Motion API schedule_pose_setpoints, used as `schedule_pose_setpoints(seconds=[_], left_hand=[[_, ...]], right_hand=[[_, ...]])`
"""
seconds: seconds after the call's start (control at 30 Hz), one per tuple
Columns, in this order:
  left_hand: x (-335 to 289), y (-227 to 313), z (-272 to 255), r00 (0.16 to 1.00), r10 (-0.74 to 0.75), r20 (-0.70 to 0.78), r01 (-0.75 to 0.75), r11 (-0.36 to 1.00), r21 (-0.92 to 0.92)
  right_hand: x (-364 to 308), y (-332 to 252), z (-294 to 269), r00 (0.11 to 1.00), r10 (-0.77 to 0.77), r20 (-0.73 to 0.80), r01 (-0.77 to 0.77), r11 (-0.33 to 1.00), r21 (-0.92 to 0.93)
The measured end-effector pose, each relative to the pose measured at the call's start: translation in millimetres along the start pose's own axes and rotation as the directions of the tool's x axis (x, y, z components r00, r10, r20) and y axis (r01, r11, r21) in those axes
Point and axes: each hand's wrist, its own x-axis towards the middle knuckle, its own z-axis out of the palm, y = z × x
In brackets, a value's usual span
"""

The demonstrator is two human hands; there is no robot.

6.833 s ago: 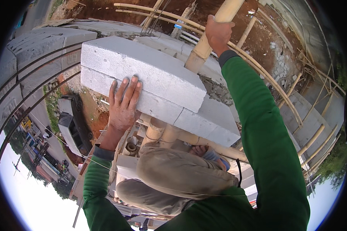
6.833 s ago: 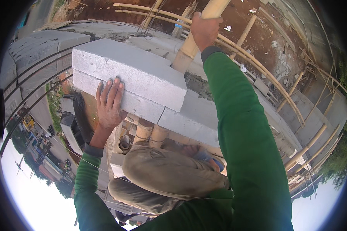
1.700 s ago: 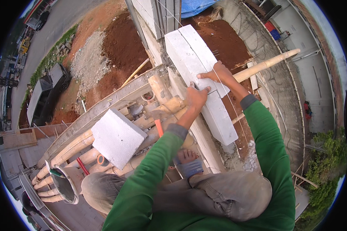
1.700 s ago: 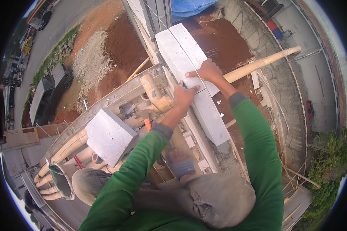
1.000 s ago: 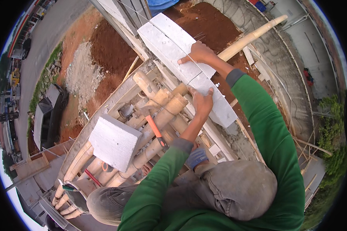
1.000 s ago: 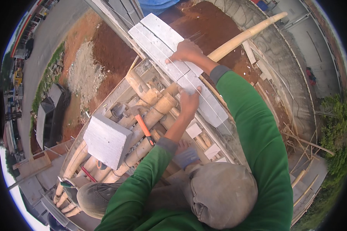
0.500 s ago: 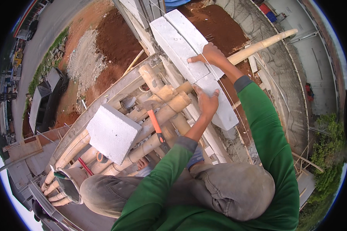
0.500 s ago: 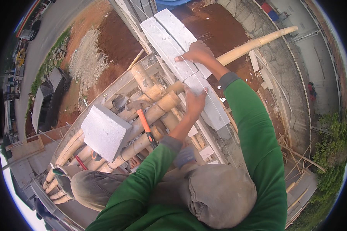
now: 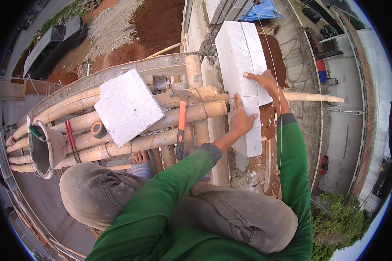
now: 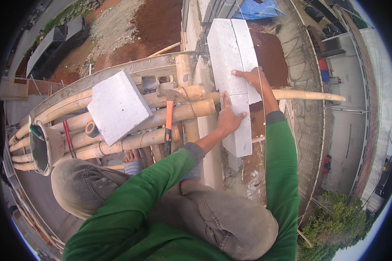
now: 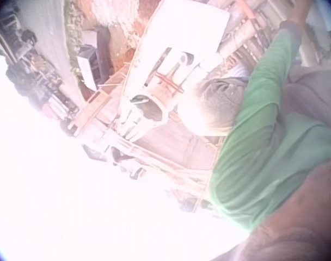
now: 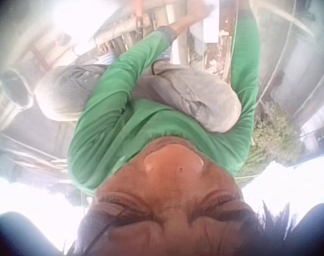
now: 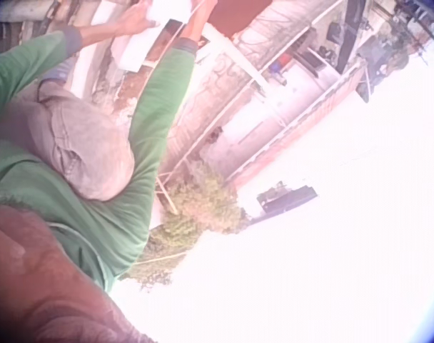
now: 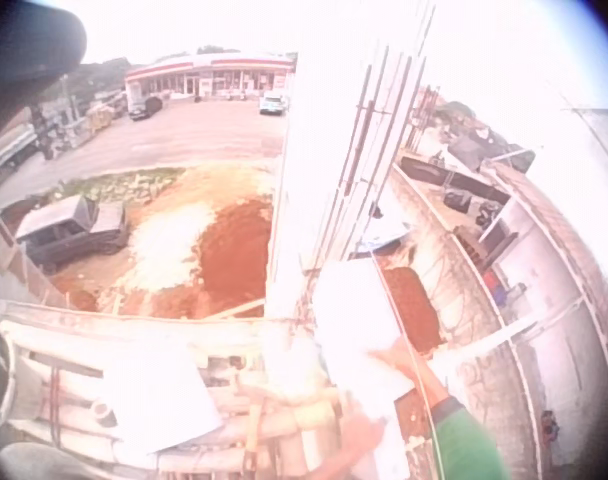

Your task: The person lays white concrete blocks on a bamboo scaffold, using a hammer to split blocks and a trowel to apply mortar. The person positions blocks, applies mortar, and taps them into place to build a wall section.

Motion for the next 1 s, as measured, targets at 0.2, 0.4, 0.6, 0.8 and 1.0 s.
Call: schedule_pose_setpoints(seconds=[0.2, 0.4, 0.6, 0.8, 1.0], left_hand=[[-0.6, -1.9, 3.0, 0.997, 0.056, -0.051, -0.056, 0.998, 0.007], [3.6, -12.9, 1.0, 0.992, 0.113, -0.064, -0.106, 0.990, 0.097], [7.7, -12.5, -8.2, 0.987, 0.141, -0.083, -0.133, 0.987, 0.090], [12.3, -15.1, -8.4, 0.977, 0.159, -0.142, -0.159, 0.987, 0.015], [12.0, -13.5, -13.1, 0.979, 0.151, -0.140, -0.155, 0.988, -0.021]], right_hand=[[-14.5, -3.8, -7.6, 0.995, -0.058, 0.083, 0.051, 0.995, 0.086], [-7.8, 11.8, -7.5, 0.992, -0.108, 0.064, 0.099, 0.987, 0.129], [5.4, 25.1, -4.4, 0.996, 0.031, -0.086, -0.021, 0.994, 0.109], [8.9, 25.2, -7.6, 0.993, 0.081, -0.087, -0.080, 0.997, 0.011], [5.0, 25.4, -14.3, 0.990, 0.095, -0.106, -0.113, 0.978, -0.175]])
